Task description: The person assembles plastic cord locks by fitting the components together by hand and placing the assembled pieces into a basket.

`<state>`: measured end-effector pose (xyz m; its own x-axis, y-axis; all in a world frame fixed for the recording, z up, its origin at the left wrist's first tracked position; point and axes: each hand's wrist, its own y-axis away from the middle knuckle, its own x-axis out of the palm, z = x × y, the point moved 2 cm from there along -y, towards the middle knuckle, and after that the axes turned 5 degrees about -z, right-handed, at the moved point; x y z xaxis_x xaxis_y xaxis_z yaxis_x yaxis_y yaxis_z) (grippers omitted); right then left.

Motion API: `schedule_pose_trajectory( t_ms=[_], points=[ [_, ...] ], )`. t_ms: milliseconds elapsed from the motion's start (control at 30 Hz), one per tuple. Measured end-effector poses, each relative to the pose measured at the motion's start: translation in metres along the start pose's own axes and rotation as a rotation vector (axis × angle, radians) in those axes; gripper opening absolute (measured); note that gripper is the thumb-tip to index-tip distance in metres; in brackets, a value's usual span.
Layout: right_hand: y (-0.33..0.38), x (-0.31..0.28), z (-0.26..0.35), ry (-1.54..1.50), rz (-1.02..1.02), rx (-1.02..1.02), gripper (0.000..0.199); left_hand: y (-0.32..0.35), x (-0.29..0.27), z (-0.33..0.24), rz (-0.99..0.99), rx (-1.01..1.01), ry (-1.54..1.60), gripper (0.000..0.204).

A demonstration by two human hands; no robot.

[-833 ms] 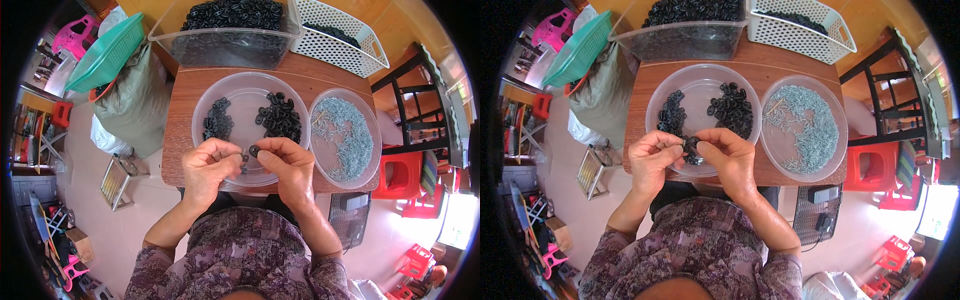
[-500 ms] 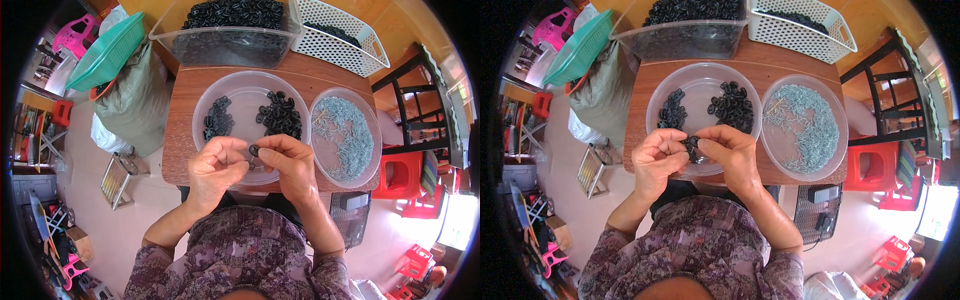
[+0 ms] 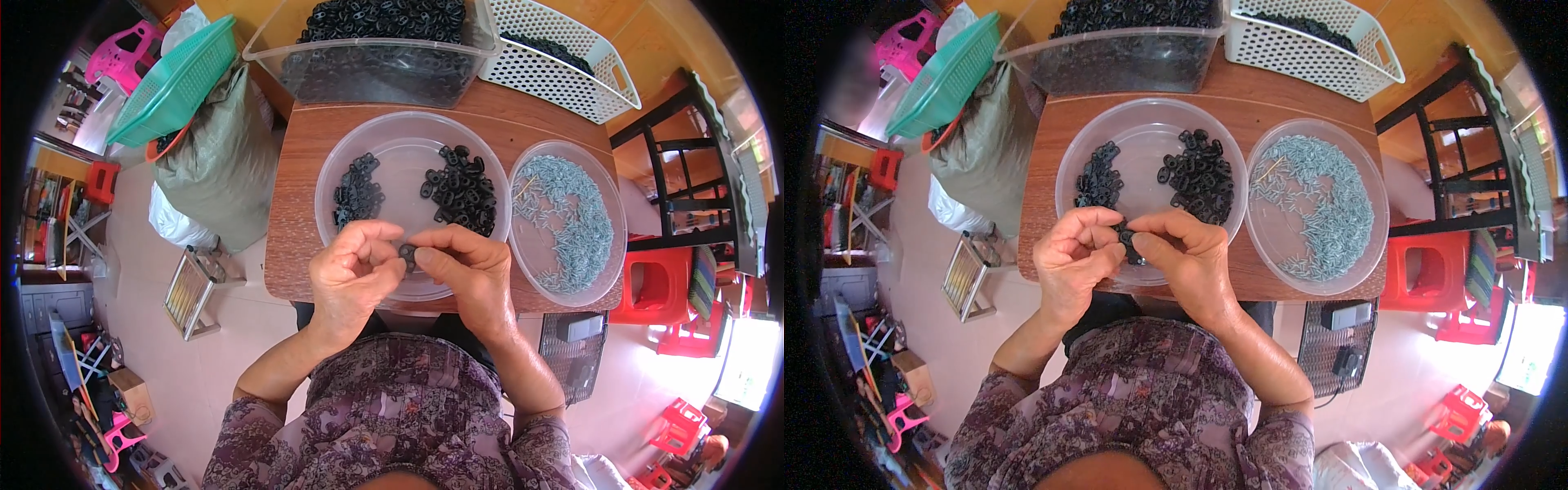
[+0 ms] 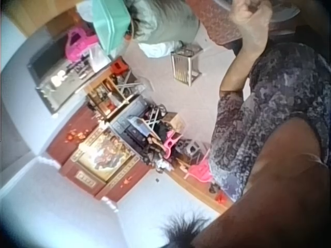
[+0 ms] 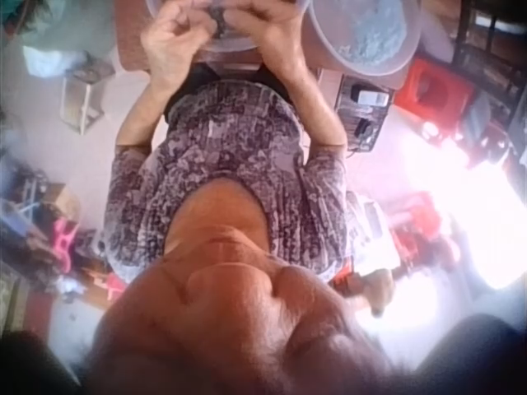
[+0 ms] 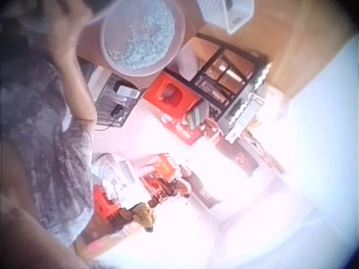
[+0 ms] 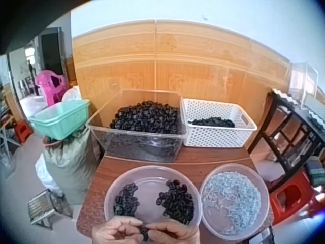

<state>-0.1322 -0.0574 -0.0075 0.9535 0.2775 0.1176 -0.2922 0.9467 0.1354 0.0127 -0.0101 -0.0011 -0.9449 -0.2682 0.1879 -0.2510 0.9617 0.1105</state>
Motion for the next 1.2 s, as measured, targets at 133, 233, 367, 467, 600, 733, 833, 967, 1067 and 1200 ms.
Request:
schedule_pose_trajectory(
  t_ms=[133,233,367,467,600,733,833,967,1067,1200],
  points=[
    [0.000,0.000,-0.003,0.023,0.000,-0.061,0.014,0.000,-0.001,0.006,-0.023,0.021,-0.001,0.030],
    [0.001,0.000,-0.002,0.042,-0.001,-0.058,0.014,0.002,0.000,0.008,-0.033,0.006,0.004,0.030],
    [0.003,0.004,0.003,-0.012,-0.033,0.050,0.014,0.005,0.002,0.008,-0.059,0.062,-0.113,0.028],
    [0.007,0.006,-0.002,0.001,-0.058,0.011,0.018,0.005,0.002,0.011,-0.058,0.107,-0.142,0.027],
    [0.012,0.007,-0.012,0.172,-0.033,-0.266,0.024,0.007,0.006,0.009,-0.099,0.151,-0.092,0.025],
    [0.012,0.008,-0.012,0.183,-0.063,-0.305,0.027,0.007,0.004,0.007,-0.048,0.117,-0.075,0.027],
    [0.014,0.010,-0.010,0.264,-0.084,-0.390,0.031,0.008,0.003,0.007,-0.033,0.138,-0.108,0.026],
    [0.016,0.011,-0.008,0.384,-0.138,-0.585,0.033,0.011,0.001,0.010,-0.020,0.144,-0.083,0.024],
    [0.016,0.011,-0.009,0.394,-0.156,-0.648,0.031,0.013,0.002,0.012,-0.026,0.172,-0.035,0.023],
    [0.018,0.013,-0.011,0.357,-0.147,-0.640,0.034,0.012,0.004,0.013,-0.024,0.202,0.004,0.024]
  ],
)
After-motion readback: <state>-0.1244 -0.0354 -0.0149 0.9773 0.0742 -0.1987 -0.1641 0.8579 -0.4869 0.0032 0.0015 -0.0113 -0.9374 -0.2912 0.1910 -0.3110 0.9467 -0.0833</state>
